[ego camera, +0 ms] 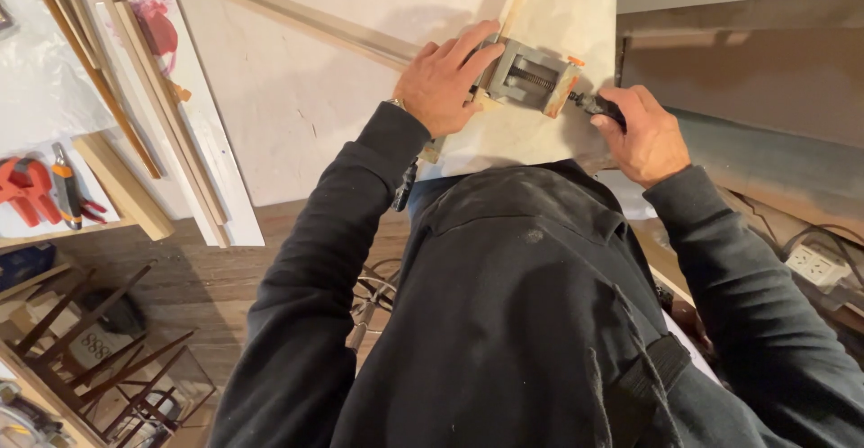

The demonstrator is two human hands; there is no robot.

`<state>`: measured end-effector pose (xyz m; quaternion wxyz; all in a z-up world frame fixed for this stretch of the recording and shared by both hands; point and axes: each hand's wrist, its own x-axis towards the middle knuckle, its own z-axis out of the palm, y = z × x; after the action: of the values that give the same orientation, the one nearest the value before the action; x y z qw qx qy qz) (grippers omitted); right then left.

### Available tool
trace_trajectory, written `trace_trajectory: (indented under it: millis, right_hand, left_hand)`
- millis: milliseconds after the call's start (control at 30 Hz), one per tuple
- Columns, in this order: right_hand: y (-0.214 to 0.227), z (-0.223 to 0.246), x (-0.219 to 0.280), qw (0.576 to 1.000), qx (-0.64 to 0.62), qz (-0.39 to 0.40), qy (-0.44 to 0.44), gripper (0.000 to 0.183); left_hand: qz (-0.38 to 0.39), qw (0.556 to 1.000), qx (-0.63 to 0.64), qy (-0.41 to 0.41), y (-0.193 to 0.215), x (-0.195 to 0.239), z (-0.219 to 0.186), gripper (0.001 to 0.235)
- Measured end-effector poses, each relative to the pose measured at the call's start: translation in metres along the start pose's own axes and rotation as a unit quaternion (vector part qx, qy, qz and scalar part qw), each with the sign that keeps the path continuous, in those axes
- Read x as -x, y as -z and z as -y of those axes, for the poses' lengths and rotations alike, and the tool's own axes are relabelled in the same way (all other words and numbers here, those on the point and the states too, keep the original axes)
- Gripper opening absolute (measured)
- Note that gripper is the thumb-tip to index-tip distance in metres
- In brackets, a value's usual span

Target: The recorder joins two wooden frame pieces at a 90-degree angle and secures them using a corner clamp.

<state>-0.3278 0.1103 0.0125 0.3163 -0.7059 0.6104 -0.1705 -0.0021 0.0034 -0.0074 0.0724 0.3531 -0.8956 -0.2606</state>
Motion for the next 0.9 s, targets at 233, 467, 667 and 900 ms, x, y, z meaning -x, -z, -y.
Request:
trace_trajectory:
  millis: [233, 467, 667, 900]
  right_hand:
    - [0.005, -0.012, -0.015, 0.997, 0.014, -0.049, 0.056, 0.029]
    - [0.024, -0.040, -0.041, 0.985, 0.132, -0.008, 0.108, 0.031]
    - [0.028, -0.061, -0.051, 0.989, 0.096, 0.110, 0.025, 0.031]
    - [0.041, -0.051, -0.077, 0.949, 0.065, 0.274, -0.142, 0.045]
  left_hand:
    - [-0.026, 0.999, 0.025, 0.017, -0.009, -0.008, 0.003, 0.085]
    - [-0.095, 0.992, 0.079, 0.007, -0.010, -0.013, 0.007, 0.091]
    - [-0.071, 0.993, 0.076, 0.047, -0.024, -0.013, 0.010, 0.089]
    - [-0.075, 0.988, 0.123, 0.059, -0.010, -0.023, 0.010, 0.098]
